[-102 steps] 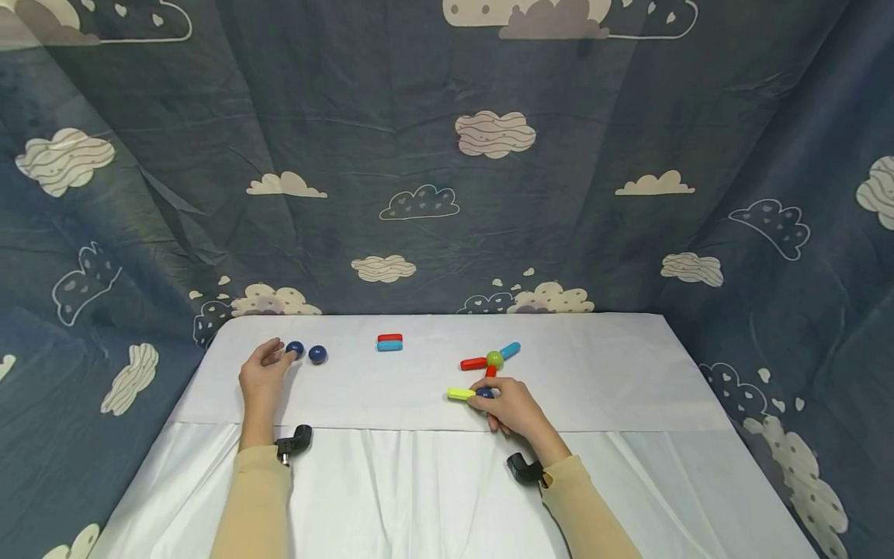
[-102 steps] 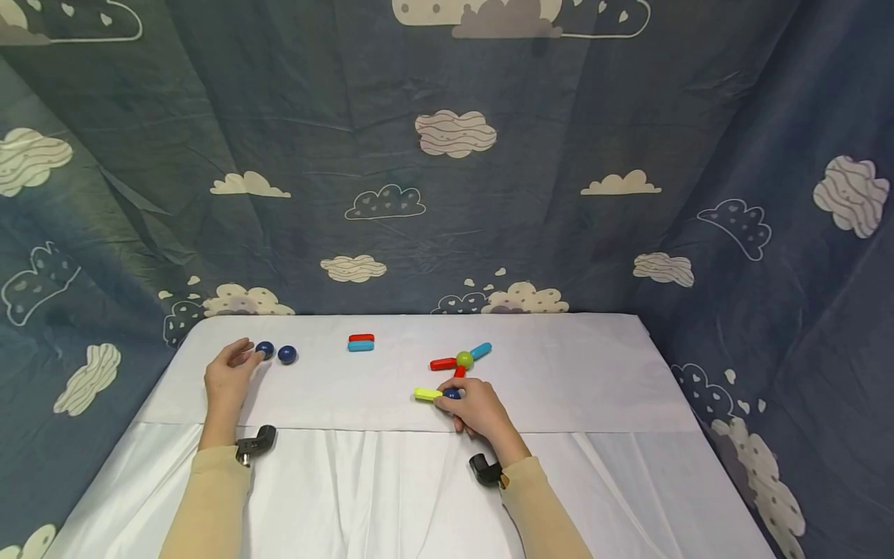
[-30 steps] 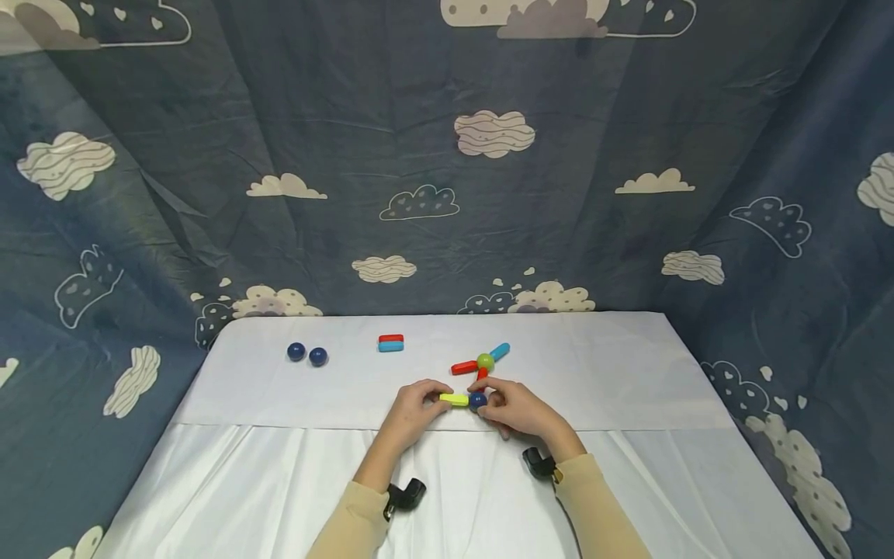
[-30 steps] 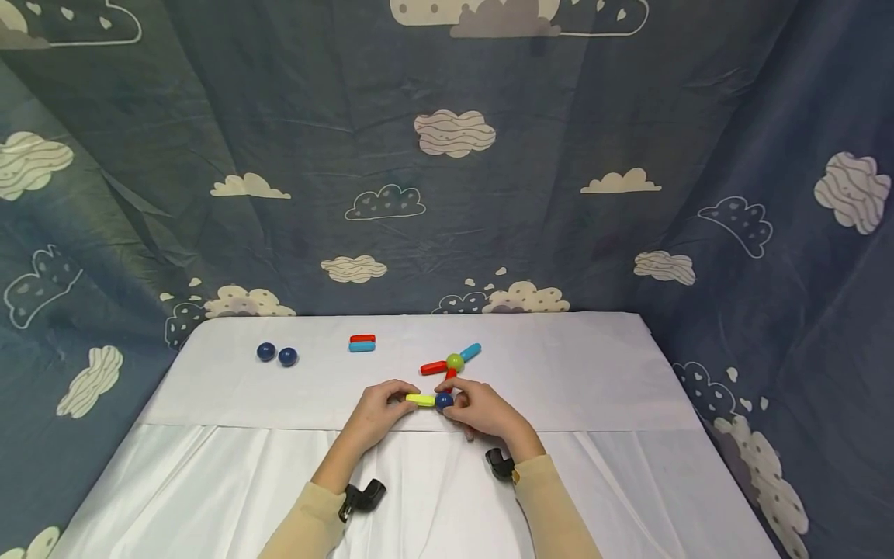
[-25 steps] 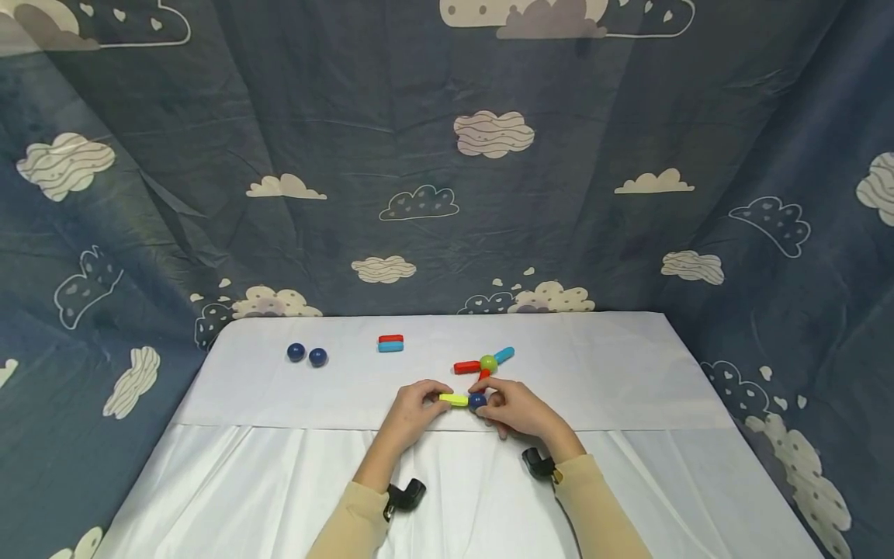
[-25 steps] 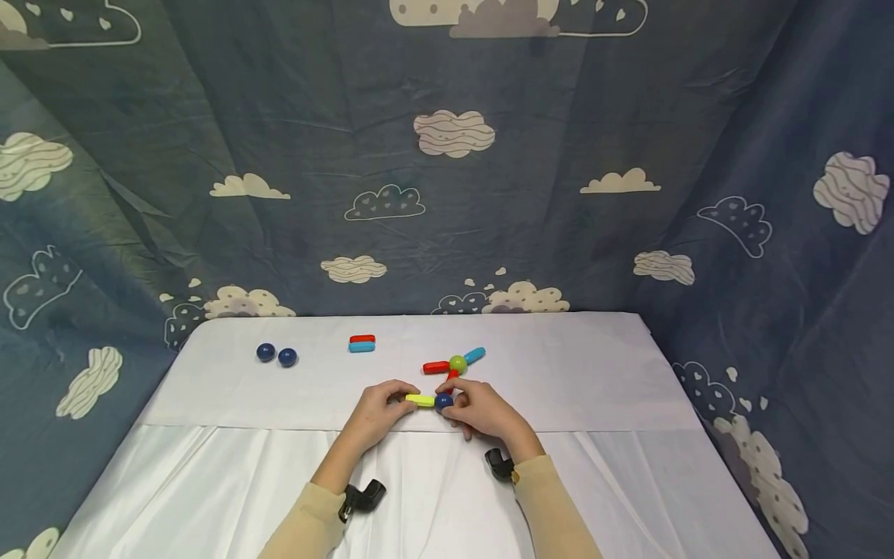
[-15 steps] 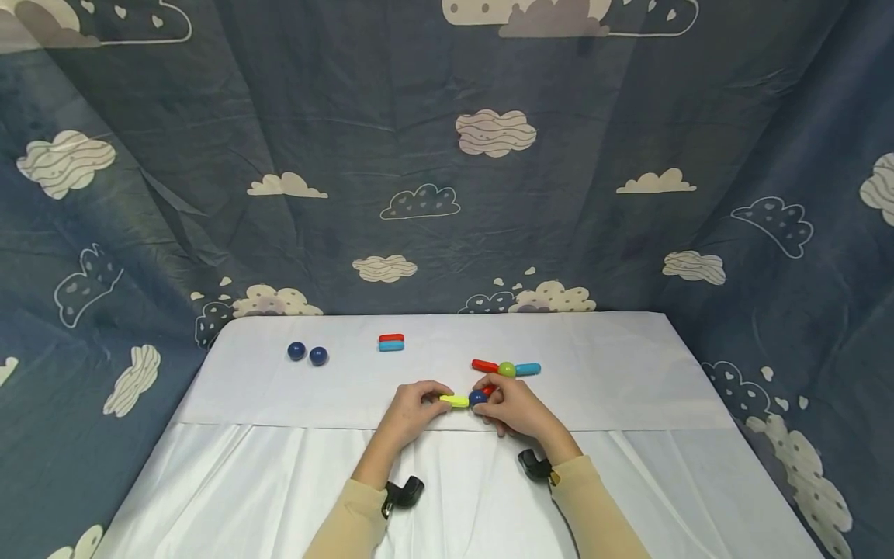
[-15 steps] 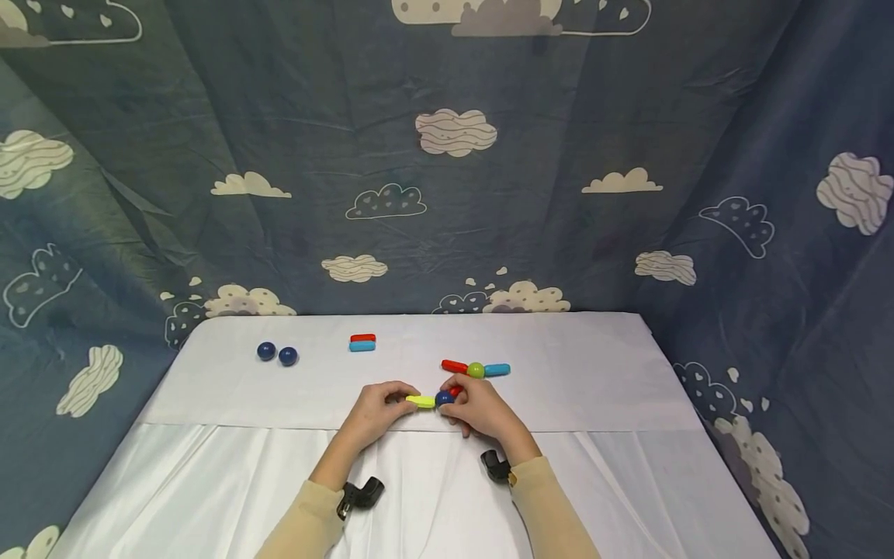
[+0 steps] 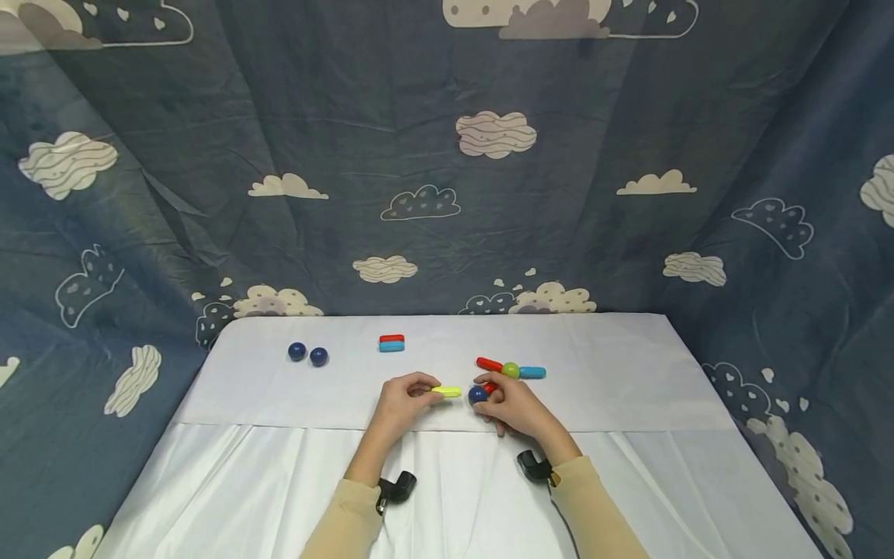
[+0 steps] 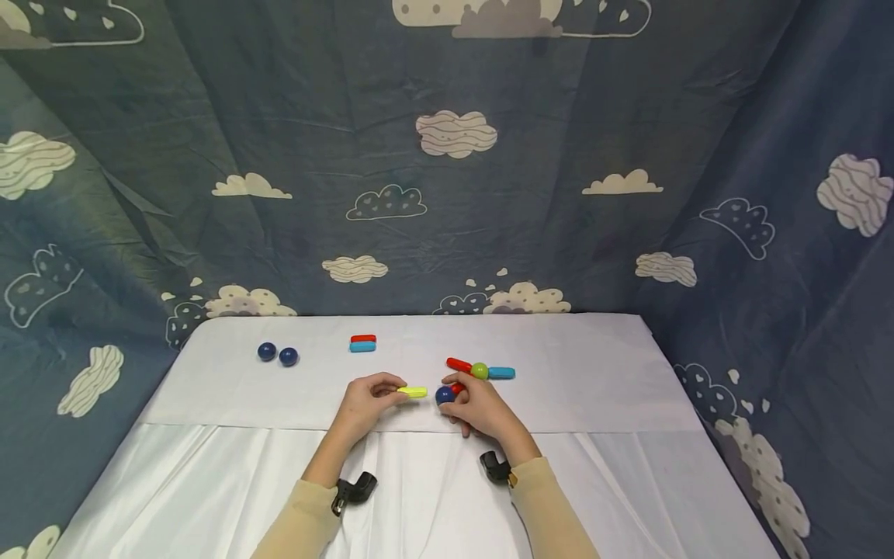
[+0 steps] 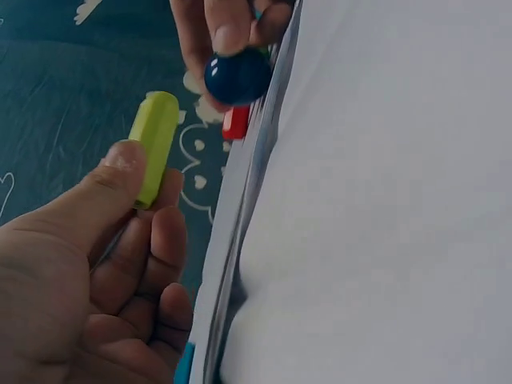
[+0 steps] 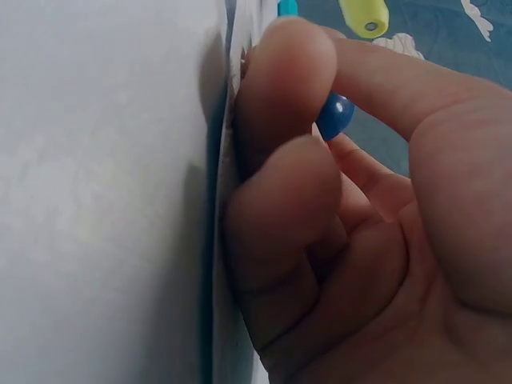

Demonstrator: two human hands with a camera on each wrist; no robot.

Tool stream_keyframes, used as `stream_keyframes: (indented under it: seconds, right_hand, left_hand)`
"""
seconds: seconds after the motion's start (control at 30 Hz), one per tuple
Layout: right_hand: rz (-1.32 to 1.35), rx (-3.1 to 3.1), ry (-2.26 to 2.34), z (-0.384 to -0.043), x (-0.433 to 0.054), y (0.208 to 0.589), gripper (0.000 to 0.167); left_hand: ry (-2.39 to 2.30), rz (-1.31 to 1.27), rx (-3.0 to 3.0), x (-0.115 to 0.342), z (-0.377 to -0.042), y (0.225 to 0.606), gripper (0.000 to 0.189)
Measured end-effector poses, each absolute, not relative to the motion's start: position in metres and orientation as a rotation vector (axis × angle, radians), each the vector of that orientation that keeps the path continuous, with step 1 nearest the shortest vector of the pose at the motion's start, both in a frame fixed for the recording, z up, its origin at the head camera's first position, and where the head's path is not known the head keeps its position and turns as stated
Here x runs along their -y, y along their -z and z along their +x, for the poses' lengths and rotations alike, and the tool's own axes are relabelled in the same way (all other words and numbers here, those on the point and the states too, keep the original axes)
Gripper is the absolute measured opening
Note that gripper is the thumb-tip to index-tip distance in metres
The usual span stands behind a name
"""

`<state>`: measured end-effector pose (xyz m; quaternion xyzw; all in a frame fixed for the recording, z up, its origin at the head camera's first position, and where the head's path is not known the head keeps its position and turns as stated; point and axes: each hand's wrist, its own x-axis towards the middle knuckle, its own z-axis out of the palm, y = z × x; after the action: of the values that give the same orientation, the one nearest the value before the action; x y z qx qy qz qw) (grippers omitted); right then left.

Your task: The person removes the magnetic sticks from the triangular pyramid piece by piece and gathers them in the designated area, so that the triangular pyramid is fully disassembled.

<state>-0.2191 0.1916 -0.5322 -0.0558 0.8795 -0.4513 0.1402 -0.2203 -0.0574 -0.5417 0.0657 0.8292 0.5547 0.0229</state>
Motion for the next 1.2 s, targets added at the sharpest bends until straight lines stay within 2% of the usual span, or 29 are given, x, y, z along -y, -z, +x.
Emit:
stream_keyframes:
  seconds: [0.17, 0.57, 1.03, 1.2]
  right_hand:
    - [-0.177, -2.499, 1.304, -0.22, -0.196, 0.534, 0.057]
    - [-0.169, -2.479, 1.381, -0.22, -0.196, 0.538, 0.04]
    - [-0.124, -2.509, 1.356, -0.219, -0.191, 0.536, 0.039]
    - [-0.125, -2.512, 1.347, -0.219, -0.192, 0.536, 0.039]
  left_hand:
    - [-1.724, 0.151, -2.629, 0.071, -0.223, 0.535, 0.014]
    - [-1.802, 0.003, -2.686, 0.102, -0.239, 0.533, 0.017]
    - [-1.828, -0.198, -2.713, 0.13, -0.267, 0.533, 0.027]
    - [-1.818, -0.222, -2.722, 0.133, -0.276, 0.535, 0.023]
